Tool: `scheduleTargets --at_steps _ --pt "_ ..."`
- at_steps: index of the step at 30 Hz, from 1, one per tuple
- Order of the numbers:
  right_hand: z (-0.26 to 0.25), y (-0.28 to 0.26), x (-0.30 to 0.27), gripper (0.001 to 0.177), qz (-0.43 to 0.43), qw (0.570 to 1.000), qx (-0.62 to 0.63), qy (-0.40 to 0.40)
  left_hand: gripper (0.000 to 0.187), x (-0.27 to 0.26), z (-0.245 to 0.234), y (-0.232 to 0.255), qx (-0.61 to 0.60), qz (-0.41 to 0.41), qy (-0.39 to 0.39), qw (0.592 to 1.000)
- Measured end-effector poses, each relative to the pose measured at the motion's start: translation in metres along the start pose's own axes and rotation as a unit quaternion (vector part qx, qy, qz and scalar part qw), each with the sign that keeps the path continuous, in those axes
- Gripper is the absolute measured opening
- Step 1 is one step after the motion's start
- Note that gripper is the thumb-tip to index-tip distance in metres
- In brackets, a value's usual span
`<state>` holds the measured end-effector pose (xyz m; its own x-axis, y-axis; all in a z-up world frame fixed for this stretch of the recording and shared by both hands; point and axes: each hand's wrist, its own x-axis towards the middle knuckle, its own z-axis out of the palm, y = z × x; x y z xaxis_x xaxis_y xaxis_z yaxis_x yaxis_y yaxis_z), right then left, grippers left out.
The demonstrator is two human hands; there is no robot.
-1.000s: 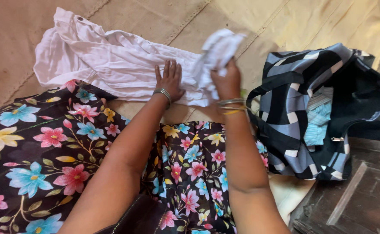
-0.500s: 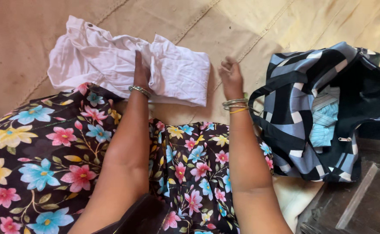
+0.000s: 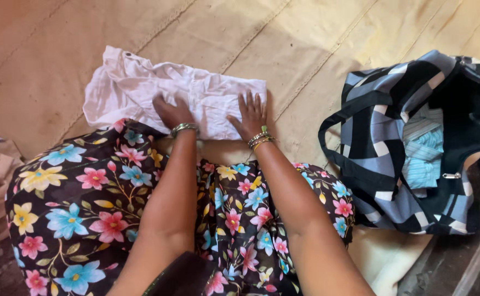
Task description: The person folds a white shirt by hand and places it into a black and white bag.
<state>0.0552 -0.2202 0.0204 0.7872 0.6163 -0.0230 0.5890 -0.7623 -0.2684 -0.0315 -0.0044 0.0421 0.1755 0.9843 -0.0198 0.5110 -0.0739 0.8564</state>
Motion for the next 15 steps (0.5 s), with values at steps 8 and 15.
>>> scheduleTargets --at_steps 8,15 --pt "0.014 0.007 0.001 0.075 0.035 0.996 -0.033 0.069 0.071 -0.072 0.046 -0.003 0.228 0.554 -0.199 0.776" --pt "0.011 0.013 0.01 0.077 0.065 0.998 -0.012 0.019 0.081 -0.032 0.029 -0.003 0.306 0.366 -0.325 0.817"
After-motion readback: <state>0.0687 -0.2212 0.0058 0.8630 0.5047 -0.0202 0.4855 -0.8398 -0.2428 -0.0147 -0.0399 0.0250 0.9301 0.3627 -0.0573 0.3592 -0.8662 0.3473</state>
